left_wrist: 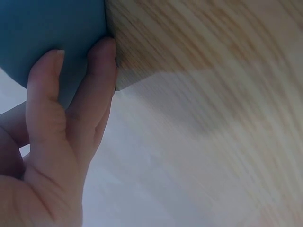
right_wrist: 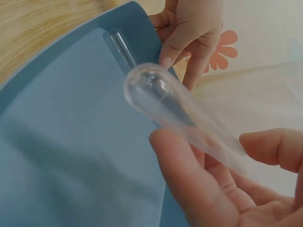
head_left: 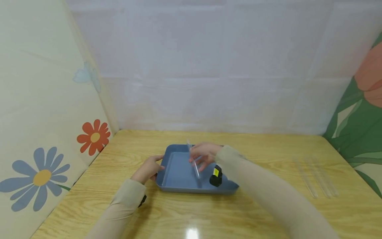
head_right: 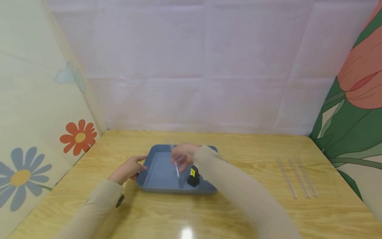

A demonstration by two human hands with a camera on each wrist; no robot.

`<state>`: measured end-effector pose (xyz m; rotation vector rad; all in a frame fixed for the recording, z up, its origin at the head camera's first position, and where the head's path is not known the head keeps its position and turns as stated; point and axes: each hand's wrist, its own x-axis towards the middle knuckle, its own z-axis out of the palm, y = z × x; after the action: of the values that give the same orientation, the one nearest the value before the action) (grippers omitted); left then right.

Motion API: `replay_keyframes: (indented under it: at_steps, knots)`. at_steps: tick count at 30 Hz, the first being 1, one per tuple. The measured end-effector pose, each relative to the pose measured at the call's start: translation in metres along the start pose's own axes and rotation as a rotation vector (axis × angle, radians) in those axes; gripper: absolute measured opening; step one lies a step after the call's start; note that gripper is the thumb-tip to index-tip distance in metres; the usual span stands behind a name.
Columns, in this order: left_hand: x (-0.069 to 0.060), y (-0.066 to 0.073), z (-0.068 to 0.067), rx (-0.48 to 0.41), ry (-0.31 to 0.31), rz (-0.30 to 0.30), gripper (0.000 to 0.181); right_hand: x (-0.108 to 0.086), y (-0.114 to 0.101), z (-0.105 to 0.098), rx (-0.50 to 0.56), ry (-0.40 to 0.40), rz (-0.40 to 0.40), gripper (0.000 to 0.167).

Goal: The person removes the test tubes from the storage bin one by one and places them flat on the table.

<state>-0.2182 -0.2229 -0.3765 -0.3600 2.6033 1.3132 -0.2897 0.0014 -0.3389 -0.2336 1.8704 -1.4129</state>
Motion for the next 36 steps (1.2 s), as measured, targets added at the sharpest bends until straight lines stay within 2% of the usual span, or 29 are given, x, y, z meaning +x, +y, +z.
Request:
replay_keyframes:
  at_steps: [12, 19, 26, 36]
  knots:
    - [0.000, -0.002, 0.000, 0.020, 0.006, -0.007, 0.058, -0.014, 0.014, -0.017, 0.012, 0.016, -0.027, 0.052]
    - [0.000, -0.001, 0.000, 0.022, 0.004, -0.012, 0.059, -0.022, 0.018, -0.025, 0.114, 0.012, -0.042, 0.057]
    - [0.001, -0.001, 0.000, 0.019, 0.000, -0.006, 0.059, -0.030, 0.020, -0.031, 0.145, 0.007, -0.076, 0.060]
    - [0.001, 0.001, 0.000, 0.023, -0.001, -0.014, 0.059, -0.038, 0.026, -0.040, 0.148, -0.001, -0.106, 0.052]
